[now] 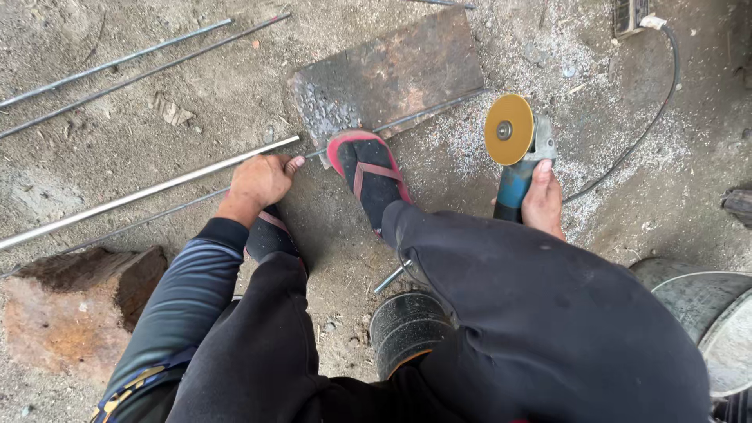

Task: The person uses an angle grinder to cut multiple metal rods into shorter pieces. They hold each rod with one hand and operate the grinder with the other, producing sparks during each cut. The cut pieces are placed on the ground nearby.

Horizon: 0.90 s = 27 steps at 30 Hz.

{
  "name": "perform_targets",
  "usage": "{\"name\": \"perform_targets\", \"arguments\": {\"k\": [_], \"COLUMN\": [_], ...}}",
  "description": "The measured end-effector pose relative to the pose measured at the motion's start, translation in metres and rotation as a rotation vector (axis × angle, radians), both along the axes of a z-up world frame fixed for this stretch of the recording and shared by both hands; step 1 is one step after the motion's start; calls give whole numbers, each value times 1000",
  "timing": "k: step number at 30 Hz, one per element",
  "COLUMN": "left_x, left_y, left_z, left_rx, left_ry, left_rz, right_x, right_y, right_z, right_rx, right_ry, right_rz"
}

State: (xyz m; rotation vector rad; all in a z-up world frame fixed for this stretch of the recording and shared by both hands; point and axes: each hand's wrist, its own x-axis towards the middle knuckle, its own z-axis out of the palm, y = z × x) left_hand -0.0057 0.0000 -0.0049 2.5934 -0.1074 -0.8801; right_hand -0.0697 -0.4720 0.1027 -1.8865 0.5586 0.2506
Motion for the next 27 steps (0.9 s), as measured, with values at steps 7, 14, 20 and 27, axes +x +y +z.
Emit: {"name": "perform_targets", "arguments": {"k": [7,14,20,27], "left_x": [15,45,44,24], "left_y": [-4,-29,-30,-28], "left_z": [-10,-34,-48,-51], "left_rx": [-110,-88,-19,-38], "left_ry": [92,271,301,100], "left_rz": [-68,-125,-260,-170], "right_x": [-1,26,47,39], "right_y": [6,2,11,19], "right_z": [-33,-44,-69,-112], "right_rx": [100,58,-205,-377], "right_ry": [8,-22,19,54], "right_rz": [-123,49,228,305]}}
